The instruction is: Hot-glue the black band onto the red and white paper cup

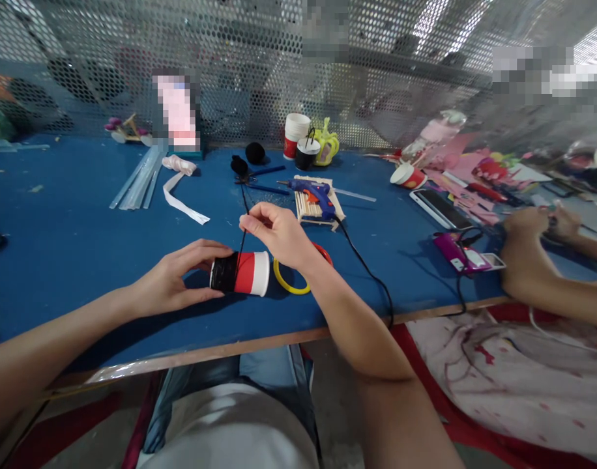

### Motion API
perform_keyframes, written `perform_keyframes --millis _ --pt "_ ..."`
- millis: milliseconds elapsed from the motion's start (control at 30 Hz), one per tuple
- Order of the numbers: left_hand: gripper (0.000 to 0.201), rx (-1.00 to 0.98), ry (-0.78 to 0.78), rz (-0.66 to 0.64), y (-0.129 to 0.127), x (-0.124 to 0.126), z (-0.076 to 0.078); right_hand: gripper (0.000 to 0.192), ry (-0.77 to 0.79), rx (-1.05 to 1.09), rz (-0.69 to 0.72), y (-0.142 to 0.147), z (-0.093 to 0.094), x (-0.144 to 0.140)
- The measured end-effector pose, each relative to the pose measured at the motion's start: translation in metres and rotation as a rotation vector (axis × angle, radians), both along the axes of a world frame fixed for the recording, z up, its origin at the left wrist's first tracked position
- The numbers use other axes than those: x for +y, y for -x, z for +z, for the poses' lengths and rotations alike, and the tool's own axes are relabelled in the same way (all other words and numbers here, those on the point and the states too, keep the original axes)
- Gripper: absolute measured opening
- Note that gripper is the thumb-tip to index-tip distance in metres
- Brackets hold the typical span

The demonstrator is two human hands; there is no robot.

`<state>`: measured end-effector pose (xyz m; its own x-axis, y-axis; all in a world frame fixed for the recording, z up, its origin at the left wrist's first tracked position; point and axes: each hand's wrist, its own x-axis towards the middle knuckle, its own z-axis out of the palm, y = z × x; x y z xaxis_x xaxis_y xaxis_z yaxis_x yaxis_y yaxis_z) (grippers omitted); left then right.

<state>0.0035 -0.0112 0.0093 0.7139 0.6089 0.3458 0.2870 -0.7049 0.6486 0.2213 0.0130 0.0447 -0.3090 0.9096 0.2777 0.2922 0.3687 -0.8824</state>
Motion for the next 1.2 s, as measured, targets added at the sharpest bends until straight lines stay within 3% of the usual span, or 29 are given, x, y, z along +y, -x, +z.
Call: perform_keyframes --millis 567,1067,1200 --pt "0.039 0.036 -0.312 -0.02 -0.002 -0.004 0.0 0.029 0.203 -0.107 0.085 0.005 -0.014 0.003" --pt "0.041 0.192 -0.549 0.061 0.001 -0.002 -0.009 0.031 0.146 -0.275 0.092 0.004 -0.014 0.002" --pt "0.038 0.203 -0.549 0.083 0.001 -0.002 -0.009 0.03 0.139 -0.304 0.112 0.004 -0.016 0.002"
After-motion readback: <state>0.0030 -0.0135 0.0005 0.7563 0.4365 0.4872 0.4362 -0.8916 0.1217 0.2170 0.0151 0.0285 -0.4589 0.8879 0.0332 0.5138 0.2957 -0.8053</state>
